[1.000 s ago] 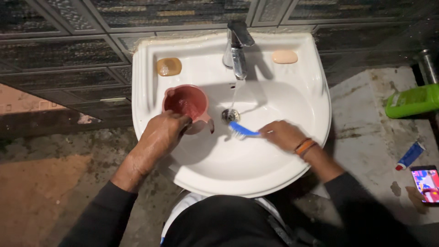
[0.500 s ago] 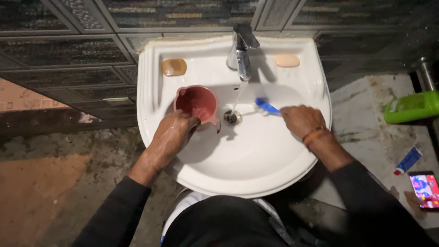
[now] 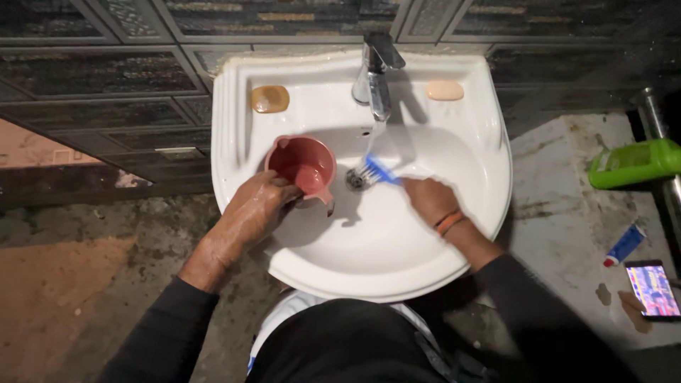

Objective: The person washes a pink plastic cup in a bathroom sink. They rinse the cup with water, apply liquid soap, and scrub the interior and exterior with a blue brush. The person rinses the cup thoroughly and places it in the sink.

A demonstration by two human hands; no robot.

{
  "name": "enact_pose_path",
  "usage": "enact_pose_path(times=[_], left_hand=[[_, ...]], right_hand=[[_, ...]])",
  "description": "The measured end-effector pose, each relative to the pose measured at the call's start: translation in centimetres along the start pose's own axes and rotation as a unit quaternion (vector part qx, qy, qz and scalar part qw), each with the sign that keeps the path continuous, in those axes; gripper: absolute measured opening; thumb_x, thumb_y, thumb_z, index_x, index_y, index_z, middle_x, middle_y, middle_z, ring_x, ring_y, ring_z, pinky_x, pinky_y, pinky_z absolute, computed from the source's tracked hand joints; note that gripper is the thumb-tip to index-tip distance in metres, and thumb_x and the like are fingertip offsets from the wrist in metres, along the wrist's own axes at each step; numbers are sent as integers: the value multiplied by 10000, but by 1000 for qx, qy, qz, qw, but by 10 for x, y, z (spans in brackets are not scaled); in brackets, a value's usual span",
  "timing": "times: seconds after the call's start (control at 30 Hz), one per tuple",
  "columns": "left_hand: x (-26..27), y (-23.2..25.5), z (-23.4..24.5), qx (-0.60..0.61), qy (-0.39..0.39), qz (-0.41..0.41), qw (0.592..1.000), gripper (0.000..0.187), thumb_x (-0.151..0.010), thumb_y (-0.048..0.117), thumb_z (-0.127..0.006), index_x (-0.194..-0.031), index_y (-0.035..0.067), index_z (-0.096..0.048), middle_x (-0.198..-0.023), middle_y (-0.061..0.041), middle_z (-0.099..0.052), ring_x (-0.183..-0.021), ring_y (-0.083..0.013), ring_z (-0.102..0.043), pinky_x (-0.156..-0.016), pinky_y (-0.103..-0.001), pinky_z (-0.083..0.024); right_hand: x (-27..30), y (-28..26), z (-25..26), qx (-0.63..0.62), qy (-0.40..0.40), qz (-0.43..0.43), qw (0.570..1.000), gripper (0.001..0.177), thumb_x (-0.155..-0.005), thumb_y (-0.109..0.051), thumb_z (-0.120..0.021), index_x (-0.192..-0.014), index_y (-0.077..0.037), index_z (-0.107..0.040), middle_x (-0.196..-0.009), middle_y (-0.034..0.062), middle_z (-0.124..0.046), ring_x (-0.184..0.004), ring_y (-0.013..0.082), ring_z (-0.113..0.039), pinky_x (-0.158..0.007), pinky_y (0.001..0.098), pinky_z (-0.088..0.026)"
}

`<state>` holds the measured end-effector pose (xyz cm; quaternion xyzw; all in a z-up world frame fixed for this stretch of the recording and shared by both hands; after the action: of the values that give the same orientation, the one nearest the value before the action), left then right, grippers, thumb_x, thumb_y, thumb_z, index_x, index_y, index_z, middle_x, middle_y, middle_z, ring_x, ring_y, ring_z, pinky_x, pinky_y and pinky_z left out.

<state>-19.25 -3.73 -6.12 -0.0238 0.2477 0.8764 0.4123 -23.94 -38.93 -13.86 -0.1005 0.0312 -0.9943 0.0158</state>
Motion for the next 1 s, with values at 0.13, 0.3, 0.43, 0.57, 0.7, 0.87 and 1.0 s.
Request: enact_pose_path(times=[0.13,0.3,0.43,0.57,0.7,0.87,1.0], left_hand=[[2,-2,2,10,-2,-2,1000,131,-770,91,-725,-890,85,-778,-841,-75,-724,-853,-307,-636,-773,-434,-520],[15,-3,-4,9,-11,29,999,105,-794,103,-739,-888,80,-780,-809,-88,-708,-836,-311,-625,-761,-435,-515],[14,-2,-2,21,15,0,1000,163,-766,95,-731,-920,66,-777,-832,-91,-715,-838,-310,-627,-767,-432,-516],[15,-5,-2,23,-1,10,1000,172,-761,74,-723,-923,64,-778,-846,-100,-723,-849,-315,-629,-776,-434,-515],[20,-7,-19,48,25,-31,998,179,-767,43,-711,-930,62,-779,-872,-121,-726,-882,-333,-642,-793,-445,-526],[9,-7,-25,18,2,4,1000,179,-750,61,-754,-926,83,-780,-845,-118,-732,-841,-345,-656,-753,-463,-538],[14,1,-18,-6,1,19,1000,143,-785,80,-771,-927,76,-770,-851,-130,-721,-829,-338,-648,-745,-453,-539]], right_hand=[[34,-18,-16,-165,-64,121,977,293,-967,-260,-538,-1178,-208,-734,-944,142,-764,-819,383,-729,-723,529,-575],[10,15,16,-51,-66,-38,996,305,-1020,-276,-478,-1153,-224,-748,-891,122,-753,-813,378,-724,-754,530,-576],[7,-50,-23,-25,-51,39,998,398,-985,-161,-460,-1307,-236,-682,-849,178,-729,-771,380,-721,-727,531,-582],[25,-28,-17,-139,-37,164,976,327,-922,-174,-525,-1164,-186,-744,-958,162,-756,-814,373,-721,-725,525,-564],[-5,4,-1,29,-44,-31,998,302,-1045,-192,-467,-1148,-137,-746,-985,149,-745,-916,344,-732,-825,494,-572],[19,-31,-30,-96,-59,112,987,357,-970,-153,-489,-1267,-122,-683,-862,206,-726,-761,399,-714,-683,525,-571],[2,-3,4,-22,-38,42,998,289,-967,-132,-508,-1147,-130,-733,-867,167,-745,-768,379,-722,-665,526,-581]])
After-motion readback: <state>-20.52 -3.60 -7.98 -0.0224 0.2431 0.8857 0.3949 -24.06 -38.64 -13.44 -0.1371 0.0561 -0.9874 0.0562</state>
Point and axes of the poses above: each hand's wrist, its own x-axis away from the middle knuckle, its own z-axis out of the back of the hand, y = z × x, the point moved 1 cm from there along -x, towards the middle knuckle
